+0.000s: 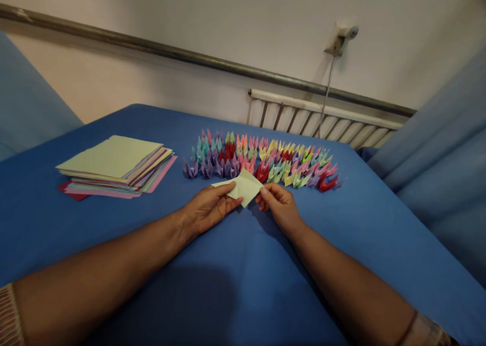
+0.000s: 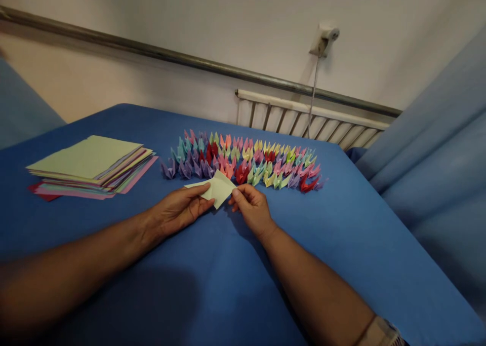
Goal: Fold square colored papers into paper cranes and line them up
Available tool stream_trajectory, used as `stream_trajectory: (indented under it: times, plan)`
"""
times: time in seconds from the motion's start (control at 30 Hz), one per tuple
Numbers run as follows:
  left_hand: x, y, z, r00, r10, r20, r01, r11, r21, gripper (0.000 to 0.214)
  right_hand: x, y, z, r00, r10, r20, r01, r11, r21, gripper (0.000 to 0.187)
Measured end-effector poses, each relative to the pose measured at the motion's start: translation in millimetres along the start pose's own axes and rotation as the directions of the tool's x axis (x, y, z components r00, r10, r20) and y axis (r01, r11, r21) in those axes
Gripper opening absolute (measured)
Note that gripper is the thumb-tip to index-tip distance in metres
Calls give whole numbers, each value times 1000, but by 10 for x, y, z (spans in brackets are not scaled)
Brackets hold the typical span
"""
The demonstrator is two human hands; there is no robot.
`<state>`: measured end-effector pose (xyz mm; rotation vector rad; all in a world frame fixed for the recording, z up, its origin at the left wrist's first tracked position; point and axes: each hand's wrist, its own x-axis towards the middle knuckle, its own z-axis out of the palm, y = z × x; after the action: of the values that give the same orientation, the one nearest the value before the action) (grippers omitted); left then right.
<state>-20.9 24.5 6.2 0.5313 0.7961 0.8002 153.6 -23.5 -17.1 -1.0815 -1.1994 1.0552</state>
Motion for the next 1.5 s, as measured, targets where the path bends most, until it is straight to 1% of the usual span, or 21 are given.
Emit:
stream_trajectory:
  times: [0.07,0.2,0.4,0.6,0.73,0.87,1.03,1.3,1.4,1.5]
  plan:
    - [8,0,-13,1000,4,10,-4,1000,-7,19,1,4,-2,1000,-1,-4,1,1000,3,35]
    - [-1,13,1,1000,-23,-10,22,999,-23,19,4,18,-10,1000,3,4,-3,1000,5,35]
    - [2,12,12,1000,-30,6,30,999,-31,19,4,23,-12,1000,-4,15,4,1000,11,34]
    - [4,7,-3,1000,-6,14,6,1000,1,21,12,25,-11,1000,-16,-18,16,1000,22,34]
    - [-19,7,9,999,28,25,-28,999,39,21,23,34,-18,1000,-20,-16,20,999,33,34]
    - [-28,4,24,998,56,26,-58,997,56,25,21,39,-33,999,-46,-22,47,998,34,31]
    - [-13,11,12,998,58,26,-59,997,53,24,15,40,-50,996,-77,-45,78,996,34,29]
    - [12,-6,-10,998,48,29,-50,998,42,25,16,28,-15,996,-70,-53,70,998,4,27]
    - [-18,-11,15,996,75,41,-78,993,86,24,27,69,-21,994,-87,-69,86,996,-19,24]
    - [-54,-33,29,991,115,70,-126,973,195,23,44,136,-52,987,-134,-85,128,989,-71,24]
